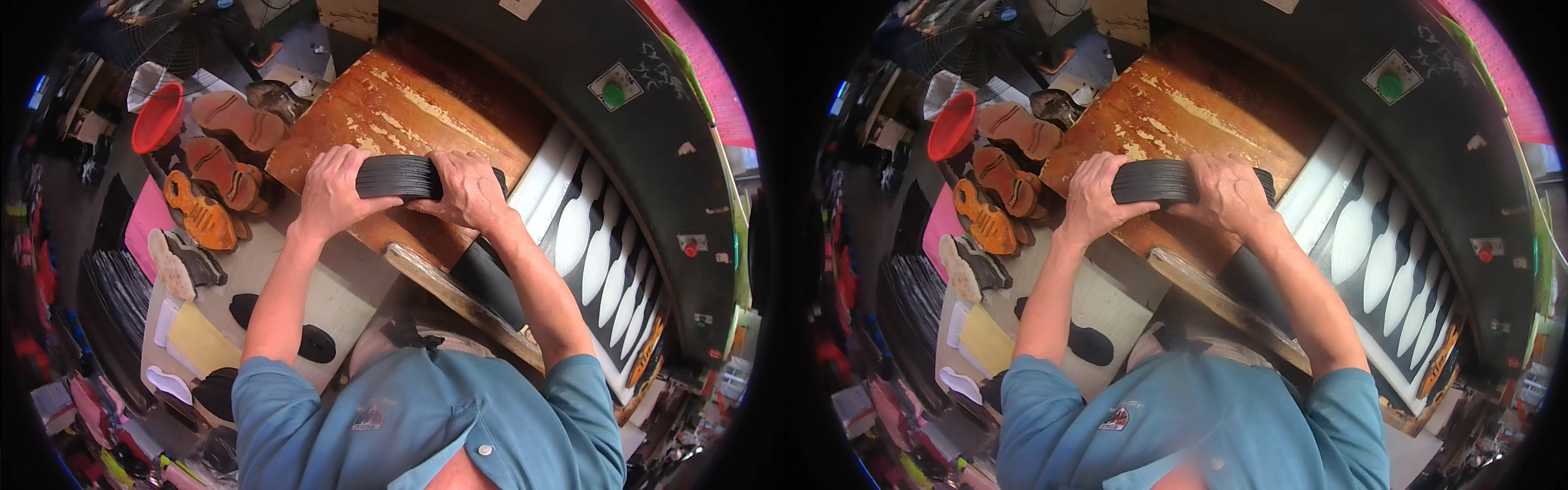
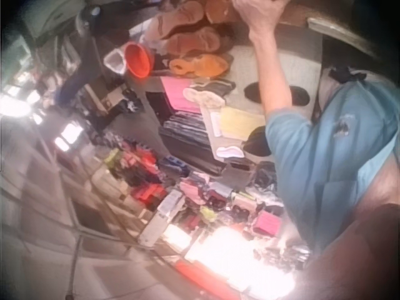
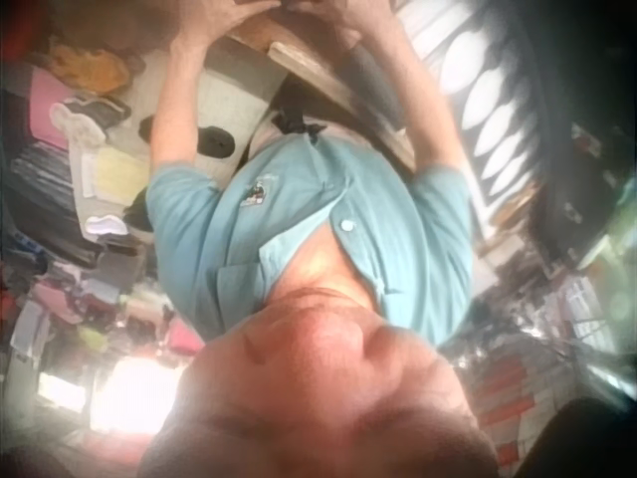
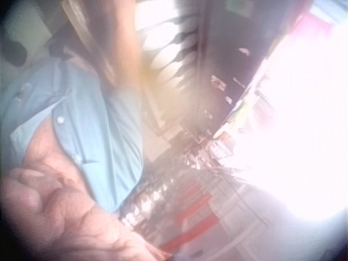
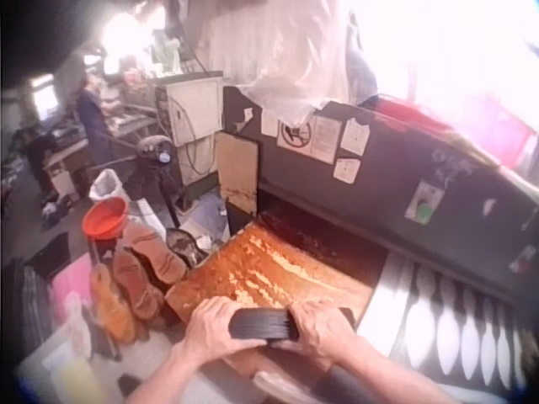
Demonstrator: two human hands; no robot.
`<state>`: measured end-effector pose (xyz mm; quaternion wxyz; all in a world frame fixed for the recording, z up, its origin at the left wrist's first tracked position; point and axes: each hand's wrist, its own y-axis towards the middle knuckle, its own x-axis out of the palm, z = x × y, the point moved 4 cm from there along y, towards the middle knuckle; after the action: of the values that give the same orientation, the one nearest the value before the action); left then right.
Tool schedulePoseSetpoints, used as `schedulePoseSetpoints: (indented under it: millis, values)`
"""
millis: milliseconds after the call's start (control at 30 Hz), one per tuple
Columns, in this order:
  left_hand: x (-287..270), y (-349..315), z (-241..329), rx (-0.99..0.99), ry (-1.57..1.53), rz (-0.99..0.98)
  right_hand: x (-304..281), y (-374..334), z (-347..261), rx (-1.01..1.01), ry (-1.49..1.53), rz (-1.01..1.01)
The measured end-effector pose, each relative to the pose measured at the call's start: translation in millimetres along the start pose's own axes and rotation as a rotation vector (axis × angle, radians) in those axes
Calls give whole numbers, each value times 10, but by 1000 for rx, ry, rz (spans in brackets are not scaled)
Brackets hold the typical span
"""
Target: The person uses a green utility knife to cut black shoe insoles on a wooden board, then places the cut pieces into a clear plastic bag and ties it shut. They repeat the cutting and bagging process for additional insoles.
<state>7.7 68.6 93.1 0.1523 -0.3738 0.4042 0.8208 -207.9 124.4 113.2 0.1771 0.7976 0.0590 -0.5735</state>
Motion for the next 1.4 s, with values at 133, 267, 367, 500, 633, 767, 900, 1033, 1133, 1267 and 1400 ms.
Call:
schedulePoseSetpoints:
  millis: [133,267,367,500,633,767,900,1033,1133,1267,1400]
  values:
    - [35,-21,-38,-29,7,-11,55,7,46,-38,49,0]
    - [-120,-86,201,-57,13,31,-102,-60,-122,-104,21,59]
    - [-416,-272,548,-117,45,61,-319,-255,-363,-155,31,84]
    - [-1044,-749,1007,-193,-119,68,-705,-813,-696,-205,167,102]
    - [-1066,-1389,1451,-412,-921,431,-816,-1324,-1015,-164,401,28]
    - [-462,-2166,1863,-706,-1257,965,-366,-1787,-1340,27,636,-370]
    - [-38,-2755,1968,-1179,-1504,1189,225,-2092,-1360,316,767,-695]
    - [67,-2990,2056,-1110,-1516,1202,407,-2241,-1353,252,765,-739]
    - [104,-3148,2100,-1040,-1574,1231,460,-2289,-1448,275,813,-763]
    - [145,-3449,2236,-1200,-1600,1278,598,-2345,-1799,258,857,-817]
    - [-139,-3829,2324,-1205,-1464,1296,763,-2449,-2150,190,892,-892]
